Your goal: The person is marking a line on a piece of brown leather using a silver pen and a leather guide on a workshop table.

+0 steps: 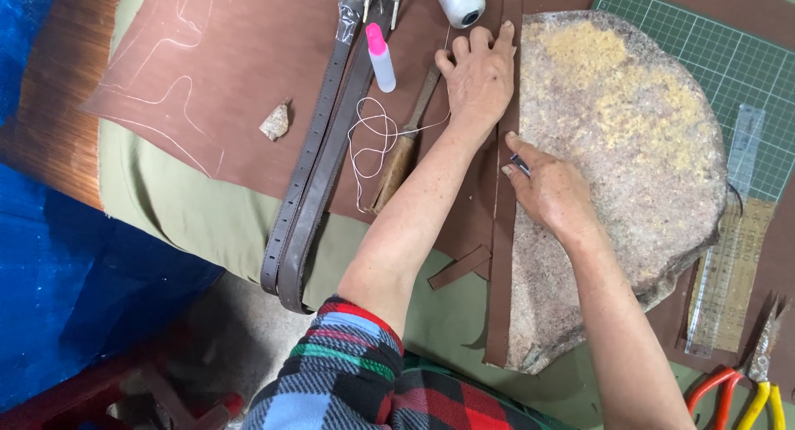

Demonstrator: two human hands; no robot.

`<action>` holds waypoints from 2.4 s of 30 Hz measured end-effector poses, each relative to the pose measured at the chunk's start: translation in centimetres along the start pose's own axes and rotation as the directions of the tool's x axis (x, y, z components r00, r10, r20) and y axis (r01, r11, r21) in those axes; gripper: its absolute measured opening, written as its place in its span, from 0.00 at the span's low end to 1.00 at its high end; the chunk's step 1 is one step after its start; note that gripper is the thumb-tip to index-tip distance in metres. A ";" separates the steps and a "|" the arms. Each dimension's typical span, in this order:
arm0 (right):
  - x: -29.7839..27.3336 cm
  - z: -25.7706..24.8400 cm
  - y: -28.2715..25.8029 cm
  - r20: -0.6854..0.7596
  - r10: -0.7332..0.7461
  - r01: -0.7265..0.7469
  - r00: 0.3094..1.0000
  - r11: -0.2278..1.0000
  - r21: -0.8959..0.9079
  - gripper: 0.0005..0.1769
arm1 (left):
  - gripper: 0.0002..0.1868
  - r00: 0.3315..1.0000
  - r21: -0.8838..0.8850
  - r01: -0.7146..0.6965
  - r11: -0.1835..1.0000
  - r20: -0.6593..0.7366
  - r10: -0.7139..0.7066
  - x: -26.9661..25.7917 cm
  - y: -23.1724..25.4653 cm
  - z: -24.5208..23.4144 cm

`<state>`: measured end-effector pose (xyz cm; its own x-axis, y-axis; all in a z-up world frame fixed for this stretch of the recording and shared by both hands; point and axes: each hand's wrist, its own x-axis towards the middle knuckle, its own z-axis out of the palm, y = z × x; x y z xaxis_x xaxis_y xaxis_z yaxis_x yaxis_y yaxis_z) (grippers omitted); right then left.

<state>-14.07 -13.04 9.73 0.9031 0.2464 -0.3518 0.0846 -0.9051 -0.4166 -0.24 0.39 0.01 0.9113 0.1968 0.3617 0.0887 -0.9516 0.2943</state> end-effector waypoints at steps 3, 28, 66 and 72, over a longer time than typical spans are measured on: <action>-2.4 -4.0 -4.9 0.160 0.149 -0.171 0.976 0.976 0.135 0.32 | 0.23 0.999 0.009 -0.007 1.000 0.037 0.007 0.0 0.1 -0.5; 12.7 -1.4 1.5 -0.617 0.091 0.493 0.782 0.516 0.700 0.13 | 0.23 0.999 0.010 0.015 1.000 0.049 -0.015 0.2 0.1 0.1; 2.6 -1.9 -0.1 -0.559 -0.010 0.304 0.829 0.848 0.435 0.13 | 0.24 0.992 -0.012 0.004 1.000 0.127 -0.003 0.4 0.1 -0.1; -8.9 -1.7 2.9 -0.637 0.108 0.349 0.763 0.760 0.548 0.21 | 0.23 0.999 0.010 -0.021 1.000 0.032 0.020 -0.2 0.0 -0.5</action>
<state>-21.18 -18.42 13.05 0.9667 -0.1305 0.2203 0.1492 -0.4122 -0.8988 -0.59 0.43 0.41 0.9253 0.1696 0.3392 0.0736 -0.9578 0.2780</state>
